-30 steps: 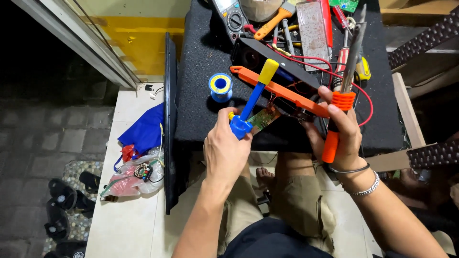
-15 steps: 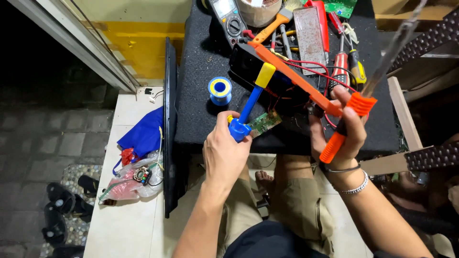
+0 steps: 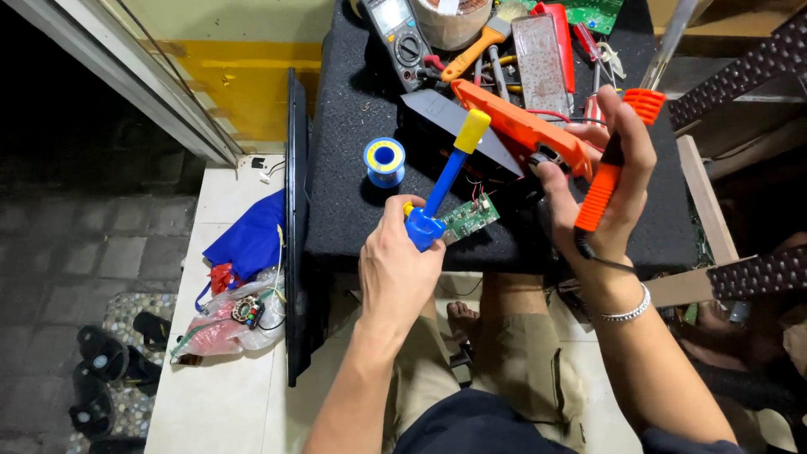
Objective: Using a soldering iron and a desoldering pump to remove solder from components on a printed circuit board.
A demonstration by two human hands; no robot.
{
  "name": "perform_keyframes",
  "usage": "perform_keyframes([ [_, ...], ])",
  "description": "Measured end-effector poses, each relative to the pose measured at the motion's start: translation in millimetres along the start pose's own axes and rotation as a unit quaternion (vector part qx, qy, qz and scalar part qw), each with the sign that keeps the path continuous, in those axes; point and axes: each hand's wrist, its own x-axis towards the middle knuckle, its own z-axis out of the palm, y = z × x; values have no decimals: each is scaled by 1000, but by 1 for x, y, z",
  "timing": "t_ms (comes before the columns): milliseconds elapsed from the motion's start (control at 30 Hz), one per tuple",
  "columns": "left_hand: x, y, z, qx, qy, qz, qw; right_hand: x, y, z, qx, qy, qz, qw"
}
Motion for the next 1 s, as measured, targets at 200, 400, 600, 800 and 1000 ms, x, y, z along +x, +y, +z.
perform_keyframes([
  [200, 1, 1, 1, 4, 1, 15, 1000, 1, -3, -9, -19, -41, 5, 999],
  [400, 3, 4, 0, -10, 29, 33, 999, 6, -10, -12, -49, -27, -34, 998],
  [600, -9, 13, -19, -120, 139, 72, 980, -9, 26, -51, -14, 108, -54, 993],
  [800, -17, 37, -36, -531, 208, 119, 813, -36, 81, -119, 181, 179, 167, 953],
  [1000, 2, 27, -8, -619, 193, 254, 718, -37, 93, -117, 263, 113, 156, 945],
])
